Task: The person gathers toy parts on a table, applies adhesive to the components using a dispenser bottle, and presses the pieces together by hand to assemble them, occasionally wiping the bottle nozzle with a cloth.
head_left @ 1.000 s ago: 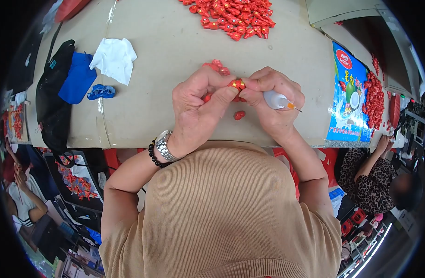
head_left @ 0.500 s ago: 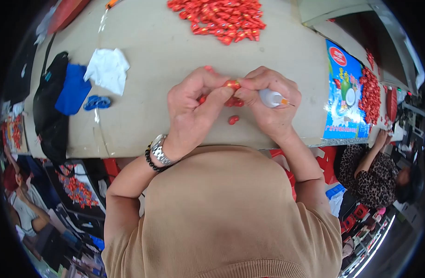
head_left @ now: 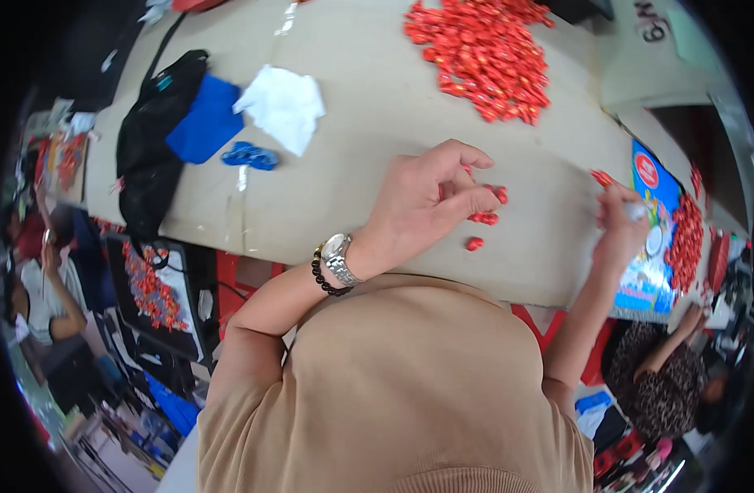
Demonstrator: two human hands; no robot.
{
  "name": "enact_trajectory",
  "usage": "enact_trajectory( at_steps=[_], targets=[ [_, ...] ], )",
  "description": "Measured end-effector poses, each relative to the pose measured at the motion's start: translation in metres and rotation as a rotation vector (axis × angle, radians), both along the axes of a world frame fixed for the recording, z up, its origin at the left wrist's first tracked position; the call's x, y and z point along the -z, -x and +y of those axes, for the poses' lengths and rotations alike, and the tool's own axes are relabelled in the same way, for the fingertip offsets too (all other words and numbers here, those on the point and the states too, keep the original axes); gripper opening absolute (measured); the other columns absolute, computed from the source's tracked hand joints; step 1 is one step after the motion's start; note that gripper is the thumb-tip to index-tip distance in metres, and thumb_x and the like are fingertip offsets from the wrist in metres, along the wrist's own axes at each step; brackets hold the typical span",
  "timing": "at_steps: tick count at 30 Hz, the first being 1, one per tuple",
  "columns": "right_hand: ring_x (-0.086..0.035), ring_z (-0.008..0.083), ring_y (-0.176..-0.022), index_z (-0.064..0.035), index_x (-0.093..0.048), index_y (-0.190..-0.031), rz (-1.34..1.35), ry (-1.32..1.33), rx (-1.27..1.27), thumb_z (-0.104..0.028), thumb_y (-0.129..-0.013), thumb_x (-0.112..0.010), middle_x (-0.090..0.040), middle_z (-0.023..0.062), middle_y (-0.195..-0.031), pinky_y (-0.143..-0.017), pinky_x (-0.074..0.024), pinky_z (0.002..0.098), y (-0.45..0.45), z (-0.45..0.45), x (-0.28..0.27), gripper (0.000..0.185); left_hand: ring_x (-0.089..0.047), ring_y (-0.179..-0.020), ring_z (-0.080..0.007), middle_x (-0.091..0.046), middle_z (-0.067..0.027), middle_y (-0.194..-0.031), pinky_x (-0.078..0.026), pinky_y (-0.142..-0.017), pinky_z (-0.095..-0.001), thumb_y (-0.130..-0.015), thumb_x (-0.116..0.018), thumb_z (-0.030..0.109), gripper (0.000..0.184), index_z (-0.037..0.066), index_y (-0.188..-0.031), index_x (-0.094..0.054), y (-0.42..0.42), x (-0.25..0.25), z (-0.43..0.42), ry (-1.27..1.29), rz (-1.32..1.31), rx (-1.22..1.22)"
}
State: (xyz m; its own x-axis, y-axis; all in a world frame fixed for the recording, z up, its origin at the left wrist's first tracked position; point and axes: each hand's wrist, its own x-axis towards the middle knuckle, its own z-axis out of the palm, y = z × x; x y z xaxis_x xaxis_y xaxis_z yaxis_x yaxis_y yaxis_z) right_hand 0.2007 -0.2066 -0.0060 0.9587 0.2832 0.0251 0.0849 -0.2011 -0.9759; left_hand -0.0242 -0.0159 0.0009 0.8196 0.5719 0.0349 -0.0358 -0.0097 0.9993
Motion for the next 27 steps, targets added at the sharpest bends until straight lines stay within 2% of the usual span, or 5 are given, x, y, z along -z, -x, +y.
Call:
enact_trajectory(
  at_steps=[6,11,14,20,27],
  targets=[
    [-0.048,0.0053,-0.047,-0.0024,-0.067,-0.087,-0.022,0.256,0.135,-0.014,-0.081,-0.072,-0.063,0.0039,-0.068,-0.040,-0.0324,0.0185,-0.057,-0.043,0.021,0.014,-0.051,-0.050,-0.0069,-0.061,-0.0089,-0.060,-0.042,-0.049,-0.0235,-0.079,-0.068,0.008,0.012,0.003,-0.090,-0.065,0.046,-0.004,0.057,-0.486,0.198,-0.330],
    [-0.046,0.0044,-0.048,-0.0043,-0.069,-0.098,-0.198,0.504,0.162,-0.016,-0.082,-0.071,-0.060,0.0014,-0.067,-0.041,-0.0318,0.0186,-0.075,-0.056,0.026,0.020,-0.063,-0.058,-0.0228,-0.065,-0.0112,-0.069,-0.047,-0.052,-0.0316,-0.080,-0.068,0.011,0.011,0.004,-0.089,-0.067,0.089,-0.012,0.118,-0.939,0.465,-0.698],
    [-0.046,0.0039,-0.049,-0.0045,-0.068,-0.101,-0.313,0.427,0.176,-0.016,-0.083,-0.070,-0.059,0.0006,-0.067,-0.042,-0.0315,0.0179,-0.061,-0.043,0.006,0.021,-0.066,-0.069,-0.0303,-0.067,-0.0129,-0.081,-0.051,-0.058,-0.0370,-0.080,-0.067,0.013,0.013,0.004,-0.090,-0.067,0.110,-0.013,0.146,-1.199,0.669,-0.812],
    [-0.045,0.0032,-0.054,-0.0046,-0.061,-0.113,-0.156,0.192,-0.144,-0.006,-0.083,-0.066,-0.057,-0.0018,-0.075,-0.045,-0.0318,0.0169,0.006,0.018,-0.027,0.030,-0.065,-0.080,-0.0324,-0.066,-0.0097,-0.094,-0.052,-0.065,-0.0389,-0.082,-0.062,0.012,0.015,0.005,-0.095,-0.068,0.132,0.003,0.173,-1.200,0.955,-0.726],
    [-0.050,0.0062,-0.080,-0.0062,-0.050,-0.118,0.117,0.032,-0.716,0.003,-0.082,-0.058,-0.054,0.0019,-0.097,-0.064,-0.0423,0.0190,0.088,0.095,-0.059,0.038,-0.065,-0.068,-0.0307,-0.066,-0.0137,-0.087,-0.051,-0.059,-0.0368,-0.081,-0.066,0.010,0.008,0.004,-0.086,-0.066,0.136,0.006,0.179,-1.176,0.823,-0.864]
  ],
)
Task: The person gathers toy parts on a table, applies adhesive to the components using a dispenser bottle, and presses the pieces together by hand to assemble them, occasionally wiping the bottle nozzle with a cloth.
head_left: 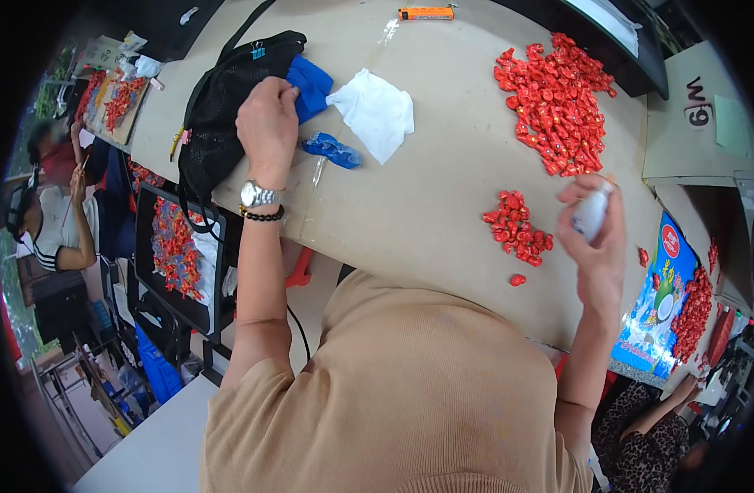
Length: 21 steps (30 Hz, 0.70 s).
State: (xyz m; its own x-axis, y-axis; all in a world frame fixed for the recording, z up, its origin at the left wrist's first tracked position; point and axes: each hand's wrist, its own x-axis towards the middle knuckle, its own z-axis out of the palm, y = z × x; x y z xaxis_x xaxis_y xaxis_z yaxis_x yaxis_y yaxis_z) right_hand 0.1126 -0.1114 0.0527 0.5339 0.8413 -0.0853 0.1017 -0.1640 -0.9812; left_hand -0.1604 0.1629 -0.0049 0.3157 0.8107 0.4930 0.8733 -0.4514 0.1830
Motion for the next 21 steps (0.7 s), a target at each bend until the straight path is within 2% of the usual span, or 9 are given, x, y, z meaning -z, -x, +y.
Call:
enact_trajectory(
  at_steps=[2,3,4,6,10,13,17,19,21],
  targets=[
    [-0.050,0.0067,-0.085,-0.0063,-0.050,-0.117,0.096,-0.017,-0.097,0.004,-0.081,-0.057,-0.053,0.0028,-0.101,-0.069,-0.0433,0.0197,0.019,0.014,-0.008,0.038,-0.062,-0.061,-0.0185,-0.066,-0.0101,-0.078,-0.048,-0.057,-0.0275,-0.085,-0.065,0.009,0.008,0.002,-0.087,-0.064,-0.005,-0.019,-0.011,0.093,-0.349,0.003],
    [-0.050,0.0084,-0.087,-0.0058,-0.050,-0.116,0.174,-0.064,-0.165,0.003,-0.081,-0.057,-0.053,0.0036,-0.102,-0.071,-0.0438,0.0216,0.029,0.021,-0.011,0.036,-0.062,-0.061,-0.0185,-0.066,-0.0101,-0.078,-0.048,-0.057,-0.0275,-0.085,-0.065,0.009,0.008,0.002,-0.087,-0.064,-0.006,-0.024,-0.014,0.089,-0.354,0.004],
    [-0.051,0.0101,-0.088,-0.0053,-0.050,-0.114,0.251,-0.112,-0.234,0.003,-0.081,-0.057,-0.052,0.0044,-0.103,-0.073,-0.0443,0.0236,0.035,0.026,-0.015,0.035,-0.058,-0.061,-0.0126,-0.065,-0.0061,-0.075,-0.046,-0.057,-0.0237,-0.087,-0.063,0.010,0.009,0.001,-0.088,-0.063,-0.007,-0.027,-0.017,0.192,-0.612,0.138],
    [-0.054,0.0110,-0.086,-0.0035,-0.048,-0.117,0.093,-0.123,-0.335,0.000,-0.083,-0.057,-0.051,0.0061,-0.106,-0.069,-0.0444,0.0233,0.041,0.035,-0.021,0.035,-0.051,-0.065,-0.0013,-0.060,0.0032,-0.072,-0.040,-0.055,-0.0169,-0.090,-0.060,0.007,0.010,-0.002,-0.091,-0.061,-0.020,-0.045,-0.035,0.370,-0.951,0.318],
    [-0.058,0.0125,-0.083,-0.0003,-0.050,-0.119,-0.205,-0.223,-0.481,-0.008,-0.087,-0.058,-0.050,0.0078,-0.105,-0.065,-0.0447,0.0230,0.052,0.053,-0.032,0.033,-0.046,-0.057,-0.0003,-0.059,0.0036,-0.069,-0.034,-0.049,-0.0160,-0.089,-0.061,0.006,0.008,-0.001,-0.091,-0.061,-0.045,-0.065,-0.076,0.638,-1.120,0.402],
    [-0.058,0.0126,-0.082,0.0009,-0.054,-0.117,-0.325,-0.275,-0.484,-0.009,-0.088,-0.058,-0.050,0.0074,-0.101,-0.065,-0.0449,0.0231,0.053,0.056,-0.021,0.030,-0.038,-0.049,0.0016,-0.063,0.0012,-0.076,-0.026,-0.042,-0.0150,-0.093,-0.057,0.010,0.014,0.000,-0.101,-0.063,-0.057,-0.063,-0.093,0.881,-1.217,0.484],
    [-0.059,0.0121,-0.078,0.0018,-0.054,-0.115,-0.318,-0.276,-0.425,-0.009,-0.088,-0.058,-0.050,0.0072,-0.098,-0.061,-0.0444,0.0217,0.053,0.049,-0.015,0.029,-0.037,-0.048,0.0007,-0.064,-0.0008,-0.079,-0.025,-0.041,-0.0159,-0.093,-0.057,0.011,0.014,0.001,-0.100,-0.062,-0.067,-0.060,-0.106,1.027,-1.223,0.517],
    [-0.056,0.0229,-0.076,-0.0004,-0.057,-0.110,-0.108,-0.213,-0.298,-0.003,-0.080,-0.059,-0.054,0.0125,-0.089,-0.068,-0.0456,0.0324,0.055,0.044,-0.018,0.030,-0.037,-0.048,-0.0004,-0.064,-0.0009,-0.079,-0.025,-0.041,-0.0163,-0.093,-0.057,0.011,0.014,0.001,-0.101,-0.062,-0.073,-0.060,-0.112,1.042,-1.243,0.515],
    [-0.057,0.0218,-0.075,0.0002,-0.057,-0.109,-0.113,-0.209,-0.291,-0.003,-0.081,-0.059,-0.054,0.0124,-0.089,-0.066,-0.0461,0.0317,0.054,0.043,-0.015,0.029,-0.038,-0.048,-0.0009,-0.063,-0.0007,-0.078,-0.025,-0.041,-0.0164,-0.093,-0.057,0.011,0.015,0.001,-0.102,-0.062,-0.075,-0.057,-0.116,1.057,-1.265,0.545]
  ],
)
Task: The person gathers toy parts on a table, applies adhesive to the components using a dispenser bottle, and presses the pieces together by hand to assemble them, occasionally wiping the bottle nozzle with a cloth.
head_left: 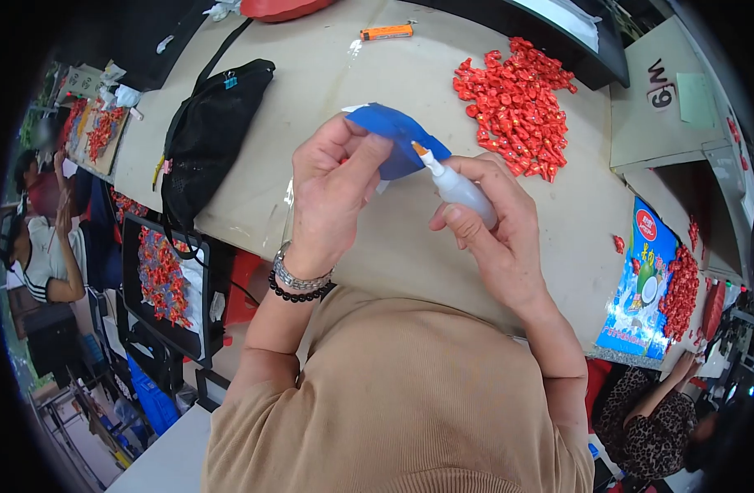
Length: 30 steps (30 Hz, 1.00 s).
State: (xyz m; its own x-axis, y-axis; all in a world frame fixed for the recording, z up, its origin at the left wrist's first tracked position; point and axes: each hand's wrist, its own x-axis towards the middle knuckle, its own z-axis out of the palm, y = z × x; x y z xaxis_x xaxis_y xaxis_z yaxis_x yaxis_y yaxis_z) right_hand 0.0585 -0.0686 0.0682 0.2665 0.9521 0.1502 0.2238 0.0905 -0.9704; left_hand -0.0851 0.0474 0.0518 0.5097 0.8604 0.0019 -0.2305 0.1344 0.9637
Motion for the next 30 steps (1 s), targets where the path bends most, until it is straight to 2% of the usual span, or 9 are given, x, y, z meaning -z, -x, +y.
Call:
enact_trajectory(
  at_steps=[2,5,7,14,16,20,22,25,30],
  targets=[
    [-0.058,0.0207,-0.073,0.0009,-0.057,-0.109,-0.003,0.000,0.010,-0.004,-0.081,-0.058,-0.055,0.0123,-0.090,-0.065,-0.0466,0.0311,0.000,-0.001,0.003,0.028,-0.038,-0.048,-0.0015,-0.062,-0.0005,-0.078,-0.025,-0.041,-0.0166,-0.093,-0.057,0.011,0.015,0.001,-0.103,-0.061,-0.003,0.002,-0.004,0.005,-0.031,0.022],
    [-0.062,0.0189,-0.070,0.0019,-0.057,-0.108,0.177,0.065,0.018,-0.002,-0.083,-0.056,-0.055,0.0118,-0.090,-0.064,-0.0478,0.0303,0.000,-0.001,0.010,0.026,-0.038,-0.047,-0.0026,-0.061,-0.0005,-0.076,-0.026,-0.041,-0.0170,-0.094,-0.055,0.011,0.016,0.001,-0.105,-0.060,-0.005,0.003,-0.010,0.053,-0.103,0.048],
    [-0.061,0.0119,-0.071,0.0033,-0.053,-0.117,0.181,0.064,-0.039,-0.006,-0.090,-0.055,-0.051,0.0078,-0.097,-0.049,-0.0407,0.0206,-0.003,-0.001,0.015,0.028,-0.039,-0.047,-0.0037,-0.059,-0.0011,-0.076,-0.027,-0.041,-0.0173,-0.095,-0.053,0.013,0.016,0.002,-0.106,-0.059,-0.005,0.004,-0.011,0.187,-0.182,0.055],
    [-0.061,0.0122,-0.070,0.0039,-0.053,-0.117,0.221,0.094,-0.047,-0.006,-0.090,-0.054,-0.052,0.0075,-0.097,-0.049,-0.0405,0.0206,-0.001,-0.001,0.018,0.029,-0.037,-0.048,-0.0038,-0.066,-0.0068,-0.089,-0.029,-0.042,-0.0174,-0.095,-0.051,0.011,0.016,0.001,-0.106,-0.058,-0.006,0.008,-0.010,0.304,-0.305,0.083],
    [-0.064,0.0182,-0.068,0.0041,-0.056,-0.108,0.240,0.083,0.012,0.001,-0.082,-0.054,-0.056,0.0118,-0.089,-0.064,-0.0489,0.0305,0.002,0.000,0.018,0.026,-0.039,-0.049,-0.0033,-0.067,-0.0082,-0.091,-0.030,-0.044,-0.0170,-0.095,-0.052,0.010,0.016,0.000,-0.106,-0.059,-0.005,0.010,-0.009,0.302,-0.293,0.120],
    [-0.063,0.0188,-0.067,0.0045,-0.056,-0.108,0.185,0.066,0.016,0.000,-0.082,-0.054,-0.056,0.0127,-0.090,-0.064,-0.0488,0.0309,0.003,0.000,0.021,0.026,-0.039,-0.050,-0.0024,-0.066,-0.0071,-0.089,-0.030,-0.044,-0.0167,-0.094,-0.055,0.010,0.015,0.000,-0.103,-0.060,-0.006,0.007,-0.010,0.239,-0.230,0.094],
    [-0.061,0.0116,-0.070,0.0032,-0.054,-0.114,0.137,0.085,-0.035,-0.004,-0.089,-0.054,-0.053,0.0067,-0.095,-0.048,-0.0403,0.0203,0.004,-0.001,0.024,0.026,-0.039,-0.052,-0.0013,-0.065,-0.0046,-0.084,-0.030,-0.045,-0.0166,-0.093,-0.058,0.011,0.014,0.000,-0.099,-0.061,-0.007,0.006,-0.010,0.201,-0.191,0.078],
    [-0.061,0.0108,-0.068,0.0031,-0.055,-0.112,0.098,0.079,-0.047,-0.005,-0.089,-0.054,-0.053,0.0066,-0.095,-0.047,-0.0398,0.0201,0.007,0.000,0.026,0.025,-0.038,-0.051,-0.0020,-0.059,-0.0003,-0.077,-0.030,-0.044,-0.0164,-0.094,-0.058,0.016,0.013,0.003,-0.094,-0.060,-0.008,0.007,-0.010,0.115,-0.171,0.075],
    [-0.060,0.0096,-0.066,0.0025,-0.055,-0.113,0.110,0.085,-0.047,-0.008,-0.089,-0.055,-0.056,0.0058,-0.092,-0.046,-0.0390,0.0200,0.018,0.001,0.021,0.026,-0.038,-0.055,-0.0011,-0.062,0.0006,-0.076,-0.030,-0.049,-0.0160,-0.090,-0.063,0.018,0.015,0.004,-0.088,-0.061,-0.009,0.010,-0.008,0.130,-0.258,0.017]
  ],
)
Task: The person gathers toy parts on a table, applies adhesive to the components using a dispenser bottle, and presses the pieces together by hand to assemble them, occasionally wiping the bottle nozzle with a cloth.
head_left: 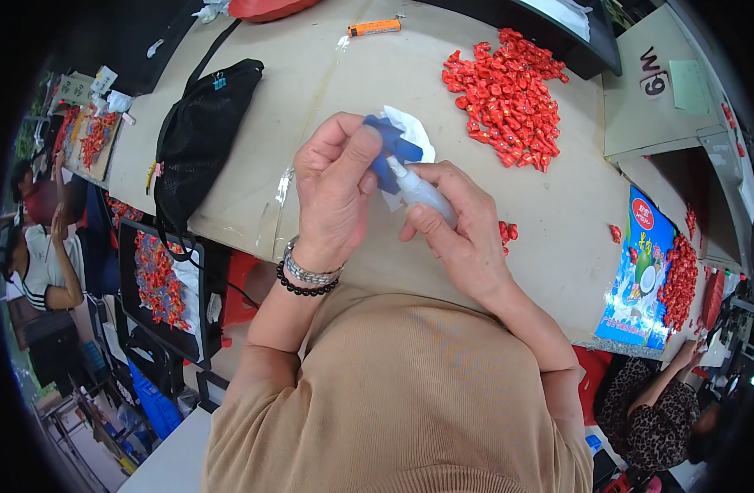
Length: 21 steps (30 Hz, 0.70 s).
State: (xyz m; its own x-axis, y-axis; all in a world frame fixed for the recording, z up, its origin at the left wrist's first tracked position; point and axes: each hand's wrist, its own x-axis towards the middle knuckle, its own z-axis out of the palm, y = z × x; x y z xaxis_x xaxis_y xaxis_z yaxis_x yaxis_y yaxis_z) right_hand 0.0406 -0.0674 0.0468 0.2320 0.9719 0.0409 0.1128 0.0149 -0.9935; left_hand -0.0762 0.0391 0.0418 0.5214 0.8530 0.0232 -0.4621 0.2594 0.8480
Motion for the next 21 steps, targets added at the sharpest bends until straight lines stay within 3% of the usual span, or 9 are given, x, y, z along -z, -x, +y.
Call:
enact_trajectory(
  at_steps=[5,7,14,19,21],
  targets=[
    [-0.060,0.0090,-0.064,0.0021,-0.053,-0.116,0.101,0.051,-0.005,-0.010,-0.091,-0.054,-0.059,0.0052,-0.090,-0.045,-0.0387,0.0199,0.005,0.002,-0.004,0.028,-0.038,-0.056,-0.0015,-0.060,0.0014,-0.074,-0.030,-0.050,-0.0162,-0.091,-0.063,0.018,0.014,0.004,-0.087,-0.060,-0.007,0.003,0.002,-0.052,-0.053,-0.085],
    [-0.061,0.0098,-0.065,0.0024,-0.052,-0.117,0.182,0.049,-0.008,-0.010,-0.091,-0.053,-0.059,0.0061,-0.090,-0.045,-0.0392,0.0197,0.005,0.001,-0.005,0.029,-0.035,-0.048,-0.0010,-0.049,0.0059,-0.067,-0.023,-0.042,-0.0158,-0.093,-0.059,0.019,0.016,0.009,-0.082,-0.054,-0.012,-0.002,0.001,-0.096,0.002,-0.183],
    [-0.063,0.0128,-0.066,0.0033,-0.051,-0.118,0.238,0.089,-0.031,-0.010,-0.092,-0.052,-0.059,0.0085,-0.091,-0.045,-0.0400,0.0200,0.001,-0.009,-0.001,0.030,-0.035,-0.047,-0.0018,-0.049,0.0051,-0.064,-0.023,-0.041,-0.0163,-0.095,-0.056,0.019,0.016,0.006,-0.085,-0.055,0.001,-0.004,0.045,-0.100,-0.099,-0.290],
    [-0.064,0.0163,-0.066,0.0028,-0.051,-0.119,0.375,0.172,0.017,-0.013,-0.091,-0.053,-0.058,0.0097,-0.092,-0.044,-0.0406,0.0216,-0.010,-0.015,-0.001,0.032,-0.036,-0.049,0.0001,-0.051,0.0072,-0.063,-0.024,-0.043,-0.0162,-0.090,-0.064,0.012,0.011,0.003,-0.084,-0.064,0.019,-0.032,0.096,-0.613,0.093,-0.656],
    [-0.064,0.0168,-0.066,0.0027,-0.051,-0.119,0.390,0.162,0.037,-0.013,-0.091,-0.053,-0.058,0.0098,-0.092,-0.044,-0.0405,0.0218,-0.013,-0.018,-0.002,0.032,-0.045,-0.055,-0.0011,-0.058,0.0034,-0.066,-0.032,-0.048,-0.0149,-0.087,-0.068,0.011,0.011,0.000,-0.086,-0.064,0.031,-0.038,0.128,-0.908,0.205,-0.804]
  ],
)
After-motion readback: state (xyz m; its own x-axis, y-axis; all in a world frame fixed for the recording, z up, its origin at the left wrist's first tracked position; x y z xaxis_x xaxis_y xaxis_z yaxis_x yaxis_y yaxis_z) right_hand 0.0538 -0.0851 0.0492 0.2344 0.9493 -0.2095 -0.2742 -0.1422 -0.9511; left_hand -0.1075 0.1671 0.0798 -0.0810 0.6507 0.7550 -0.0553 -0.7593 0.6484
